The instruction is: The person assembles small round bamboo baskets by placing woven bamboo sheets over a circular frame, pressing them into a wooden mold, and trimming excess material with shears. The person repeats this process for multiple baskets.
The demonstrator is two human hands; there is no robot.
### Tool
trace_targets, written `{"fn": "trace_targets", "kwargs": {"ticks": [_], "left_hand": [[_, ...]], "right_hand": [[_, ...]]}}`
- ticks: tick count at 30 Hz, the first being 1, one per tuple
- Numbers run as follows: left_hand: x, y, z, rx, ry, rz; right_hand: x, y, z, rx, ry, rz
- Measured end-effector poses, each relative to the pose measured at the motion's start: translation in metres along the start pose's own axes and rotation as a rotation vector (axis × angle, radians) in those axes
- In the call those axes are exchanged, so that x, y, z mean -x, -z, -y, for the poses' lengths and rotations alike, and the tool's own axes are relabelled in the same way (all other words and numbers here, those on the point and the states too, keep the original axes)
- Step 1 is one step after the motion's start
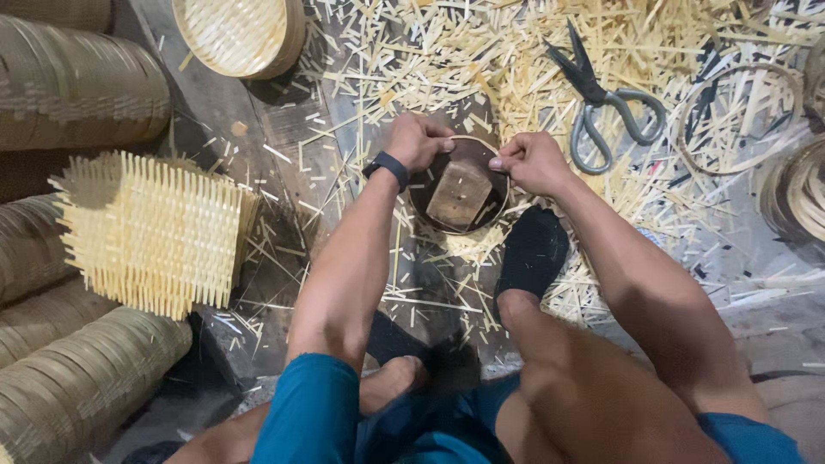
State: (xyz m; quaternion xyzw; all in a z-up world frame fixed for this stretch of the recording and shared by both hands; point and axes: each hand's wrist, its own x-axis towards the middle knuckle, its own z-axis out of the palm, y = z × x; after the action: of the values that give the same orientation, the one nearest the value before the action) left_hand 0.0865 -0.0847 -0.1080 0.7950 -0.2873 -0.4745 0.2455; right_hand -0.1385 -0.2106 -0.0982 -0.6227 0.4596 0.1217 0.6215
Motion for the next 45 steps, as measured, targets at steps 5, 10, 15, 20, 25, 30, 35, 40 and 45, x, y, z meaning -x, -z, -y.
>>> {"fn": "trace_targets", "kwargs": {"ticks": [5,10,15,20,25,30,35,40,45], "left_hand": [[0.017,-0.006,0.005,0.012,-0.203,-0.275],[0.074,-0.018,0.054,-0.102,0.000,-0.554],[0.100,-0.036,0.099,0.592,0.252,-0.201],[0.100,-0.043,0.082,0.624,0.246,-0.264],[0.118,-0.031,0.034,0.356,0.298,-0.426],[0.150,-0.054,0.030,1.433,0.378,-0.163],[0.137,-0.110,0.058,1.191,0.450,-0.246],[0.136,-0.097,0.061,1.040,0.448,-0.261],[0.164,-0.029,0.034,0.351,-0.006,-0.385]], "right_hand": [[0.015,-0.002,0.011,0.040,0.007,-0.084],[0.045,-0.001,0.001,-0.063,-0.068,-0.092],[0.048,-0.013,-0.029,-0.434,-0.098,-0.006],[0.038,-0.017,-0.044,-0.432,-0.100,-0.049],[0.050,-0.021,-0.032,-0.519,-0.061,-0.086],[0.068,-0.027,-0.029,-0.685,-0.218,0.112],[0.064,-0.052,-0.028,-0.533,-0.171,-0.036],[0.072,-0.044,-0.015,-0.467,-0.209,-0.016],[0.095,-0.016,0.005,-0.345,0.127,-0.039]]}}
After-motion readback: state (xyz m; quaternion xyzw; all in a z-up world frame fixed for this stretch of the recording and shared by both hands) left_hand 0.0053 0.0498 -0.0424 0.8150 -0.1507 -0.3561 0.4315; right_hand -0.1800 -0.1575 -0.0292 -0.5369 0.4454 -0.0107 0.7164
